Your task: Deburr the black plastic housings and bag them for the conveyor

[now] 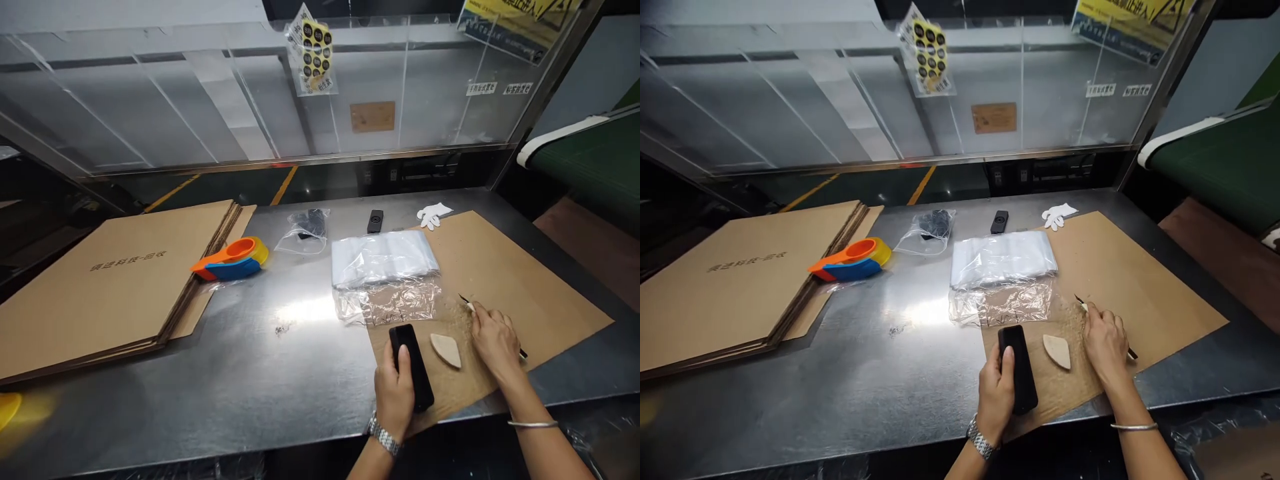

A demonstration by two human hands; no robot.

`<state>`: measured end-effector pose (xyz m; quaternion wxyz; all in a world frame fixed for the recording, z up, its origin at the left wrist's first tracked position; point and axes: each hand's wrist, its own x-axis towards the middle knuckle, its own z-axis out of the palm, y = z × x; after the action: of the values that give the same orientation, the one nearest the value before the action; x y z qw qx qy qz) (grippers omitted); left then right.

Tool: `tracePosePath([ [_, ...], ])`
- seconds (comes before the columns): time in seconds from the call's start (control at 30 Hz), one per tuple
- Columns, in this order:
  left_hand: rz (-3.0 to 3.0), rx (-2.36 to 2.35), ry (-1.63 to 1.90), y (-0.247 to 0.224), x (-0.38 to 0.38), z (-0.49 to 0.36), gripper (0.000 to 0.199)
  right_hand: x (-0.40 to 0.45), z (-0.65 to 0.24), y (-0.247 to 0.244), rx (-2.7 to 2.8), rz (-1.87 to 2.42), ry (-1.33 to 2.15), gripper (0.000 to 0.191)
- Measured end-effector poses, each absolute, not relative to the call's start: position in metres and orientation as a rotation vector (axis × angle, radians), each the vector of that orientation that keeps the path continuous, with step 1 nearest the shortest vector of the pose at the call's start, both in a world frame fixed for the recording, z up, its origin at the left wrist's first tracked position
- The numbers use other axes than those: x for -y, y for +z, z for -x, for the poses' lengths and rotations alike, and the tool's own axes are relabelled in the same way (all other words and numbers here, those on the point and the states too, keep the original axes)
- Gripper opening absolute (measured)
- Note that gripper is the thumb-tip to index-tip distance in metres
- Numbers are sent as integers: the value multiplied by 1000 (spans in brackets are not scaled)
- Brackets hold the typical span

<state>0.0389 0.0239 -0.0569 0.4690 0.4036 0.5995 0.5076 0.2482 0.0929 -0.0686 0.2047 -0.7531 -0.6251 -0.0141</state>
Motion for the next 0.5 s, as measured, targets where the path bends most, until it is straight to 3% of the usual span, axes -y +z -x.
tracePosePath([
  [0.17, -1175, -1613, 1168, -65, -36, -44, 45, -87, -231, -57, 1876, 1947, -98, 30],
  [0.37, -1386, -1742, 990, -62, -33, -38, 47, -102, -166, -24, 2366, 1406, 286, 28],
  [0.5, -1402, -1731, 964, -55, -32, -29, 47, -151, -124, -30, 2413, 1468, 334, 24],
])
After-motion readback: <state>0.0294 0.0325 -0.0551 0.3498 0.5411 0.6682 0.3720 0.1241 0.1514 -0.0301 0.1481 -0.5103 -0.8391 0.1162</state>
